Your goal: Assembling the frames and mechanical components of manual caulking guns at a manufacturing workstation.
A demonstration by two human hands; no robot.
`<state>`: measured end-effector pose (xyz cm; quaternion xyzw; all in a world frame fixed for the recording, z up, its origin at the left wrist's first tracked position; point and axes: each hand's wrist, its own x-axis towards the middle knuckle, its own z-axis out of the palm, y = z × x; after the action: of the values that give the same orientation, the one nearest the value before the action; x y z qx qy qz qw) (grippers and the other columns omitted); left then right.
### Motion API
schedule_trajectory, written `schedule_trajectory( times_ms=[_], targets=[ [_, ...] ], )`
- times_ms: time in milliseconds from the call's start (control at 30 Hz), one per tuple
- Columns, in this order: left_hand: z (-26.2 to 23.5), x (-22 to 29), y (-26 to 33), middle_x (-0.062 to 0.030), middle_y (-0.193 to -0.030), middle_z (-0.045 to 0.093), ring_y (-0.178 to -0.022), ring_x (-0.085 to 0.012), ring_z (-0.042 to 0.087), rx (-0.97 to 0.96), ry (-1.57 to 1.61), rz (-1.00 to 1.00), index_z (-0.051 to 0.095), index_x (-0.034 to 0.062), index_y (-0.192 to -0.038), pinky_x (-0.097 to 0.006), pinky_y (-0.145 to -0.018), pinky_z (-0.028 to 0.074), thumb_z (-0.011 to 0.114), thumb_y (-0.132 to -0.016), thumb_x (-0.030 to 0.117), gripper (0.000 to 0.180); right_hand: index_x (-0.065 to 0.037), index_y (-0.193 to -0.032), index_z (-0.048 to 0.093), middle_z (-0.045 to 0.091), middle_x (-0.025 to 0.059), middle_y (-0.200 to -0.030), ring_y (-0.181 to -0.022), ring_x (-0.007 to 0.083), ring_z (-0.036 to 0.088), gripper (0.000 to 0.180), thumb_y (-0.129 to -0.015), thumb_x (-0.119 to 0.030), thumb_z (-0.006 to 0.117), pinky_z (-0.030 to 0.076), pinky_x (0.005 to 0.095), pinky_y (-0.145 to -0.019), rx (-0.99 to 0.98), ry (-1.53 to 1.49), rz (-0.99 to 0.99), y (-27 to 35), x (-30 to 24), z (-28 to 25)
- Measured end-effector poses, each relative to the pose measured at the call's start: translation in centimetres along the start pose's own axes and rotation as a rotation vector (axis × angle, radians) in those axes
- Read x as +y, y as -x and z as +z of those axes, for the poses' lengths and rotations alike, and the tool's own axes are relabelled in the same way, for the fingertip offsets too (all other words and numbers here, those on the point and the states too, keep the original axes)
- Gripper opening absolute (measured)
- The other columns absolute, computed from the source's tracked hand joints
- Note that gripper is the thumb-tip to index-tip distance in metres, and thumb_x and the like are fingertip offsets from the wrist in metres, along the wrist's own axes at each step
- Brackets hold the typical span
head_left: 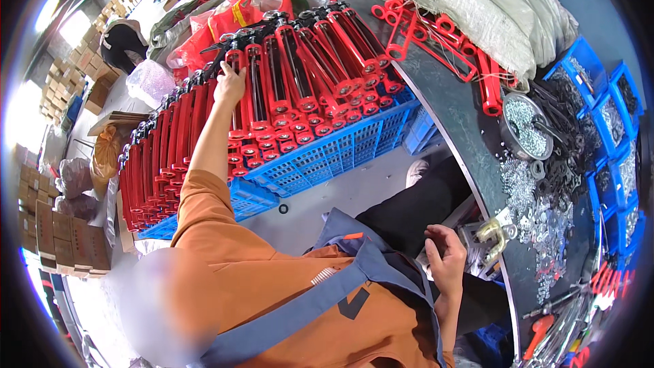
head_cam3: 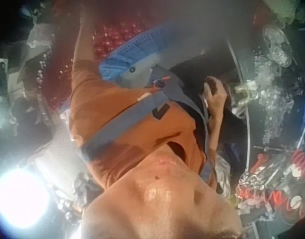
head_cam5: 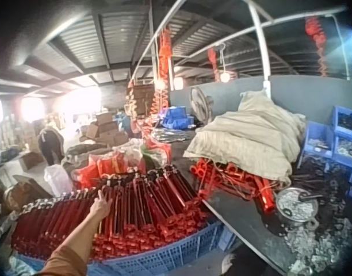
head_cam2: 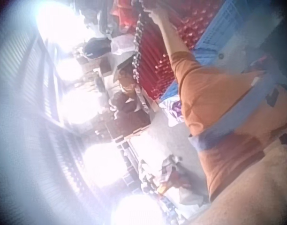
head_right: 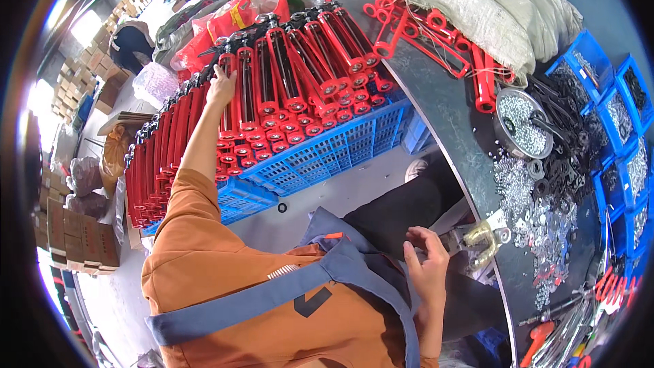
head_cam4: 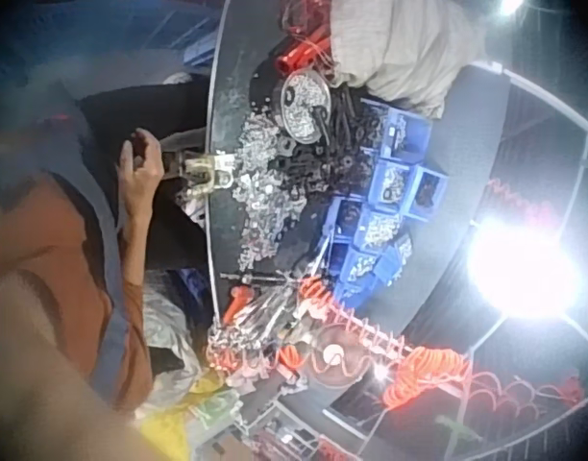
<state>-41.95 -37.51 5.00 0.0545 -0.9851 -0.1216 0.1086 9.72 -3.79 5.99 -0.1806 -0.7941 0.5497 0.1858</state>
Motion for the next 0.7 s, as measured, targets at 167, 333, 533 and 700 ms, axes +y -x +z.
schedule_trajectory(
  times_ms=[167, 333, 533, 700],
  targets=[
    [-0.6, -2.5, -1.5, -0.0416, -0.133, 0.036, -0.122, -0.0529, 0.041, -0.067, 0.231, 0.113, 0.006, -0.0095, -0.144, -0.047, -0.102, 0.038, 0.049, -0.087, 0.061, 0.101, 0.004, -0.1, 0.061, 0.065, 0.0118, -0.095, -0.085, 0.0194, 0.067, 0.019, -0.081, 0.002, 0.064, 0.052, 0.029, -0.076, -0.079, 0.032, -0.032, 0.7, 0.2, -0.6],
    [-0.4, -0.9, -1.8, -0.0431, -0.123, 0.045, -0.118, -0.0525, 0.046, -0.014, 0.274, 0.117, 0.025, -0.0108, -0.138, -0.048, -0.1, 0.039, 0.052, -0.086, 0.059, 0.091, 0.004, -0.097, 0.063, 0.065, 0.0116, -0.093, -0.084, 0.018, 0.066, 0.015, -0.082, 0.002, 0.063, 0.051, 0.0283, -0.075, 0.027, 0.04, 0.06, 1.9, 1.1, -2.9],
    [0.2, -5.1, -3.3, -0.0354, -0.103, 0.06, -0.099, -0.0474, 0.06, 0.159, 0.18, 0.124, 0.047, -0.008, -0.117, -0.051, -0.086, 0.047, 0.042, -0.095, 0.037, 0.051, 0.005, -0.097, 0.063, 0.065, 0.0119, -0.094, -0.085, 0.0168, 0.065, 0.015, -0.083, 0.004, 0.06, 0.051, 0.0269, -0.075, 0.083, -0.045, 0.085, 2.7, 2.1, -6.1],
    [-0.3, -3.5, -5.8, -0.0308, -0.095, 0.063, -0.093, -0.0457, 0.062, 0.224, 0.074, 0.243, 0.059, -0.0023, -0.104, -0.051, -0.082, 0.048, 0.048, -0.086, 0.014, 0.027, 0.006, -0.106, 0.059, 0.063, 0.0094, -0.1, -0.09, 0.0158, 0.063, 0.016, -0.091, 0.002, 0.054, 0.049, 0.0264, -0.082, 0.037, -0.186, 0.161, 3.6, 2.8, -6.7]
  ],
)
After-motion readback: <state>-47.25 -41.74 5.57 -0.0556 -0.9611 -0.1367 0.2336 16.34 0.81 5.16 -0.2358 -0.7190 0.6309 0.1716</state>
